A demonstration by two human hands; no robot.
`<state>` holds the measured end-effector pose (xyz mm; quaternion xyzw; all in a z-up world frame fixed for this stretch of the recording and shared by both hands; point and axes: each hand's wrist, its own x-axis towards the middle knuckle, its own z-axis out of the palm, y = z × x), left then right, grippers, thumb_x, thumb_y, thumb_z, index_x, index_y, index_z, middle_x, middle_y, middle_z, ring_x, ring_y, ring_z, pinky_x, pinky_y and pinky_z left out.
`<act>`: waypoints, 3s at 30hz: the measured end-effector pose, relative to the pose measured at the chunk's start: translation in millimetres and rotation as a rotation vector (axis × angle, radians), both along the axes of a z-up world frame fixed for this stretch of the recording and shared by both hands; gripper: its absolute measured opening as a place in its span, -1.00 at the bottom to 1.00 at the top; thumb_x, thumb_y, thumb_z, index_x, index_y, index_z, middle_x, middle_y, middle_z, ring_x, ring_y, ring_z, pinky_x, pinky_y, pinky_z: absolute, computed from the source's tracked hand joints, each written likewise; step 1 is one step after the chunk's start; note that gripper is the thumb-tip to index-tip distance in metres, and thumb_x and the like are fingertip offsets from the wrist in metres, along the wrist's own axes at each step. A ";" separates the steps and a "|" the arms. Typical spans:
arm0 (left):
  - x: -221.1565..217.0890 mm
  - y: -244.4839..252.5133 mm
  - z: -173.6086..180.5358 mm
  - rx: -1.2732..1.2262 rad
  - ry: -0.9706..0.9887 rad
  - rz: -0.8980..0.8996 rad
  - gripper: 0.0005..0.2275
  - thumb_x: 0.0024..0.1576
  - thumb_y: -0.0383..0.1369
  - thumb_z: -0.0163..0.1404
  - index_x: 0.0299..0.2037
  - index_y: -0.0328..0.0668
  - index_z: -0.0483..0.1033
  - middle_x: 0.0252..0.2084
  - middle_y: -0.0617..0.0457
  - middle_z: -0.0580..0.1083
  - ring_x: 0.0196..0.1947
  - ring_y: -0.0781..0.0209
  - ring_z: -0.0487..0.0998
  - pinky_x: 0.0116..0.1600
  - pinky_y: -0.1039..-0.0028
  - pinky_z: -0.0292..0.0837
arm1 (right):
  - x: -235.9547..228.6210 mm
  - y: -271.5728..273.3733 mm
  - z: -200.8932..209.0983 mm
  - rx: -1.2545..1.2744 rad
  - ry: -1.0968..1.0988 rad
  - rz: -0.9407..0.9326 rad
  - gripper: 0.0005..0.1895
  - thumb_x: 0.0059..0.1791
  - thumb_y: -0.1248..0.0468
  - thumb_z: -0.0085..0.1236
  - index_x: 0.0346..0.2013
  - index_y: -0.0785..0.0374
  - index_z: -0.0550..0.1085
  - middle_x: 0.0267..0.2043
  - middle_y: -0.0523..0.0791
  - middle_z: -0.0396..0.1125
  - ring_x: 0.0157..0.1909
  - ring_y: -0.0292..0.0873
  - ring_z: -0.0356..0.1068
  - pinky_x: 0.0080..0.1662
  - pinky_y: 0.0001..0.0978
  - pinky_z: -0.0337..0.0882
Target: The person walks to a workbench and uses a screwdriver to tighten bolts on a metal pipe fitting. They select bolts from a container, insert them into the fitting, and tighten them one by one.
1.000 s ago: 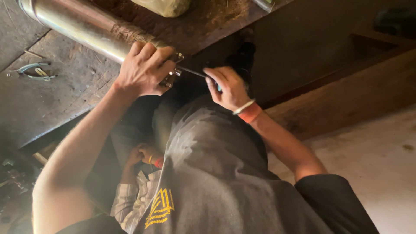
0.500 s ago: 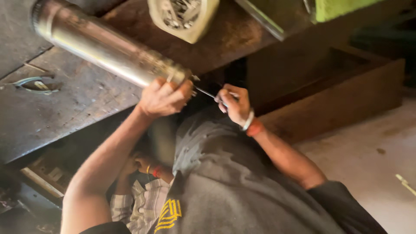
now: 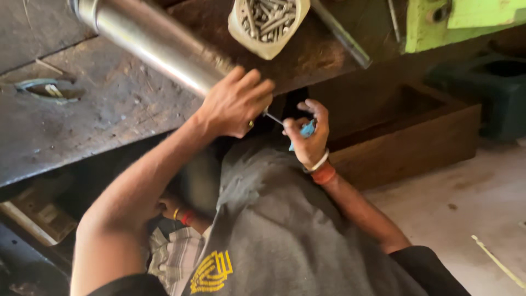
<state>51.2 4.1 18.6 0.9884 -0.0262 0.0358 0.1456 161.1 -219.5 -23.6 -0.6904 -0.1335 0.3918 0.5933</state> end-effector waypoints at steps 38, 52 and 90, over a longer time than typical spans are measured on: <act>-30.5 -15.5 -9.1 0.090 -0.134 0.011 -0.75 0.00 -0.21 0.09 -0.15 -0.05 0.61 0.04 0.21 0.43 -0.08 0.23 0.35 -0.05 0.40 0.26 | -1.3 -31.0 -40.4 0.009 0.212 0.349 -0.85 0.11 0.27 0.19 -0.25 0.30 0.48 -0.40 -0.21 0.36 -0.34 -0.37 0.34 -0.27 -0.51 0.36; -48.4 -23.2 -20.4 0.208 -0.389 0.088 -0.83 0.21 -0.26 0.10 -0.09 -0.10 0.61 0.07 0.25 0.44 -0.08 0.29 0.36 -0.08 0.47 0.24 | -28.1 -11.9 -24.2 0.022 -0.292 0.014 -0.63 0.17 0.16 0.07 -0.46 0.25 0.29 -0.55 -0.22 0.21 -0.54 -0.38 0.19 -0.43 -0.51 0.19; -49.3 20.6 0.3 -0.026 -0.079 0.086 -0.06 -0.30 0.17 0.40 0.31 -0.14 0.48 0.14 -0.03 0.32 0.13 -0.04 0.36 0.25 0.04 0.22 | 20.7 -25.6 -46.4 -0.013 0.486 0.275 -0.81 0.04 0.34 0.21 -0.14 0.44 0.56 -0.39 -0.09 0.43 -0.46 -0.29 0.38 -0.32 -0.43 0.45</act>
